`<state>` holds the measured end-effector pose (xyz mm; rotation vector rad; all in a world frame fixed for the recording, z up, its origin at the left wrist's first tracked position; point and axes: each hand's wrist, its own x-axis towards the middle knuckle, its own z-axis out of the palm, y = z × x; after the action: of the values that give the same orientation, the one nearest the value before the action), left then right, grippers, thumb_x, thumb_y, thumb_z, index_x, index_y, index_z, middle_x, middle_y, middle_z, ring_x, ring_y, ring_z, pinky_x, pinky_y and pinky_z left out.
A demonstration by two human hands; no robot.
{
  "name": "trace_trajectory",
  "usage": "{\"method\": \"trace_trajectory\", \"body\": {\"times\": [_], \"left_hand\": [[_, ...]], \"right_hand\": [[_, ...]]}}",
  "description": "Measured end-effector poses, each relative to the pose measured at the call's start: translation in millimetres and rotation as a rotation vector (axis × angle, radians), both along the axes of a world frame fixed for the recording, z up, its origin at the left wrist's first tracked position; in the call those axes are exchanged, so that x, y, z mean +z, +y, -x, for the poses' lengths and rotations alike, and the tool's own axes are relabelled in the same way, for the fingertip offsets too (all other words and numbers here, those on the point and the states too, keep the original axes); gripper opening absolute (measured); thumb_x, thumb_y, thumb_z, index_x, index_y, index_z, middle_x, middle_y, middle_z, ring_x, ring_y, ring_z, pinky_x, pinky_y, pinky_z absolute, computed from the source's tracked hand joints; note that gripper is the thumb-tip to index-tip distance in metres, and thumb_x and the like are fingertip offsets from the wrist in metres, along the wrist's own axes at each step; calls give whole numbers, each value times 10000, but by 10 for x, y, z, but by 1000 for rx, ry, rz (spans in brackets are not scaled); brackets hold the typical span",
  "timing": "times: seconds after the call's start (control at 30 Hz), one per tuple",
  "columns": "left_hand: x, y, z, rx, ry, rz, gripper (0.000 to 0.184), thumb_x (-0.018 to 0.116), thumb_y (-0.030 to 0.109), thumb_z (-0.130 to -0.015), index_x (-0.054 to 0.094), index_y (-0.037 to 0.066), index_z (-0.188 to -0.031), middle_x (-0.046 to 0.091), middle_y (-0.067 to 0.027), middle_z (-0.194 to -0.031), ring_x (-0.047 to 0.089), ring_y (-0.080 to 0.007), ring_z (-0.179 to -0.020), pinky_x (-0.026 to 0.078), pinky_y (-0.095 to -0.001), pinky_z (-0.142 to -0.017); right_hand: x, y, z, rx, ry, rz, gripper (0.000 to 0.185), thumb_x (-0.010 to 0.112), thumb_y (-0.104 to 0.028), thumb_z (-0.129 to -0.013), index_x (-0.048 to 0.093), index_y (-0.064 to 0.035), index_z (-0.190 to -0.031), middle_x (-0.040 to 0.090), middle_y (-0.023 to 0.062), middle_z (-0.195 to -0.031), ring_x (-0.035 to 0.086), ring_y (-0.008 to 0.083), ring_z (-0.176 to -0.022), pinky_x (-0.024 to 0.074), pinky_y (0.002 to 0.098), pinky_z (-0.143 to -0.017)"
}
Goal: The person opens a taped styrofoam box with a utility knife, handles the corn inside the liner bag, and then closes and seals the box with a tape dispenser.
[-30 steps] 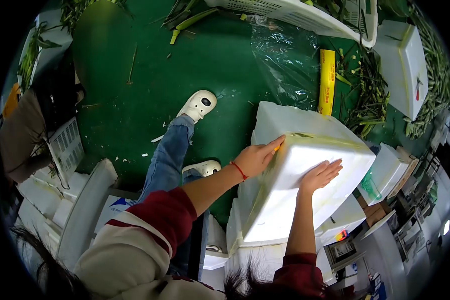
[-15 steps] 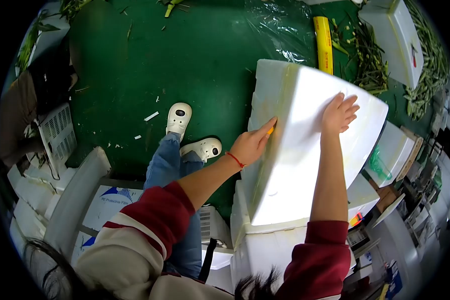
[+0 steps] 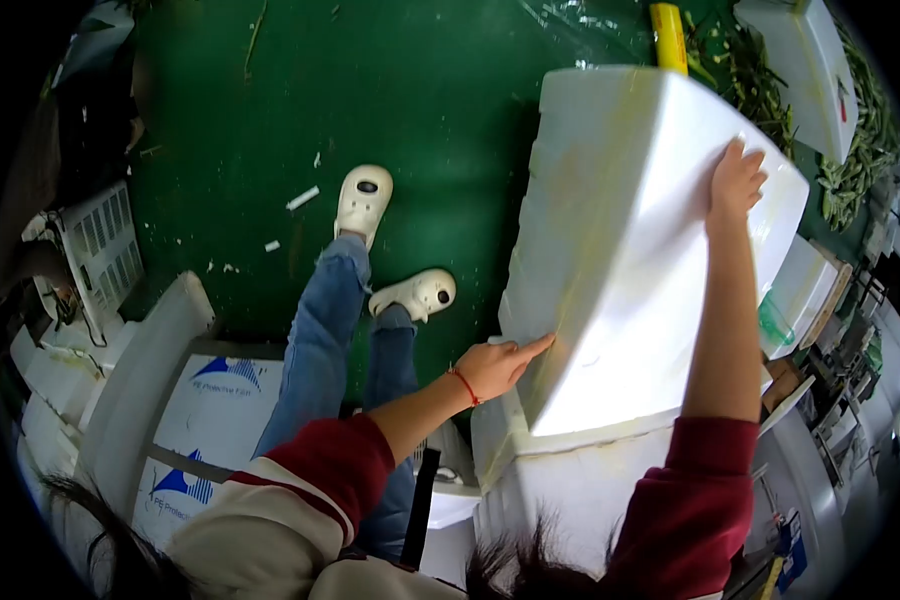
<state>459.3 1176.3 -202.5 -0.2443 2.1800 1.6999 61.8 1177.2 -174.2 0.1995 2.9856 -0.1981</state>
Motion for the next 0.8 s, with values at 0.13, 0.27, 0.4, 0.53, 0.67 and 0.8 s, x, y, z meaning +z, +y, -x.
{"method": "trace_trajectory", "body": {"times": [0.13, 0.27, 0.4, 0.53, 0.67, 0.8], "left_hand": [[28, 575, -795, -101, -41, -37, 606, 530, 80, -840, 360, 232, -1401, 578, -112, -641, 563, -272, -484, 474, -374, -442], [73, 892, -1047, -13, -26, 26, 622, 540, 73, -828, 361, 235, -1401, 556, -111, -616, 550, -283, -467, 476, -365, -432], [156, 978, -1061, -34, -99, 24, 613, 528, 73, -839, 350, 229, -1405, 565, -130, -657, 557, -308, -493, 490, -391, -464], [171, 1080, -1092, -73, -135, 34, 610, 515, 86, -860, 316, 232, -1418, 575, -143, -695, 574, -334, -534, 500, -422, -505], [205, 1209, -1190, -95, -167, 25, 611, 507, 106, -875, 287, 250, -1427, 586, -158, -726, 586, -356, -567, 503, -442, -527], [266, 1075, -1109, -314, -205, 85, 589, 469, 130, -892, 274, 276, -1429, 615, -186, -746, 606, -372, -607, 496, -467, -539]], "right_hand": [[24, 331, -18, 123, -71, 503, 632, 375, -450, -929, 237, -114, -1446, 134, 144, -1521, 143, 354, -1388, 161, 485, -1111], [253, 598, -784, 134, -153, 713, 651, 408, -472, -931, 249, -105, -1445, 166, 133, -1516, 177, 302, -1389, 140, 408, -1123], [234, 1217, -1511, 319, -130, 471, 572, 410, -435, -952, 348, -95, -1408, 173, 178, -1508, 108, 330, -1405, 102, 409, -1134], [358, 1634, -2089, 424, -128, 252, 570, 501, -284, -924, 310, -81, -1421, 178, 234, -1489, 114, 413, -1385, 144, 467, -1119], [568, 1638, -2365, 368, -220, 275, 609, 523, -307, -916, 284, -90, -1432, 156, 230, -1495, 120, 414, -1383, 163, 470, -1114], [706, 1646, -2278, 328, -308, 349, 595, 540, -284, -907, 312, -75, -1416, 173, 244, -1486, 139, 433, -1373, 176, 468, -1110]]}}
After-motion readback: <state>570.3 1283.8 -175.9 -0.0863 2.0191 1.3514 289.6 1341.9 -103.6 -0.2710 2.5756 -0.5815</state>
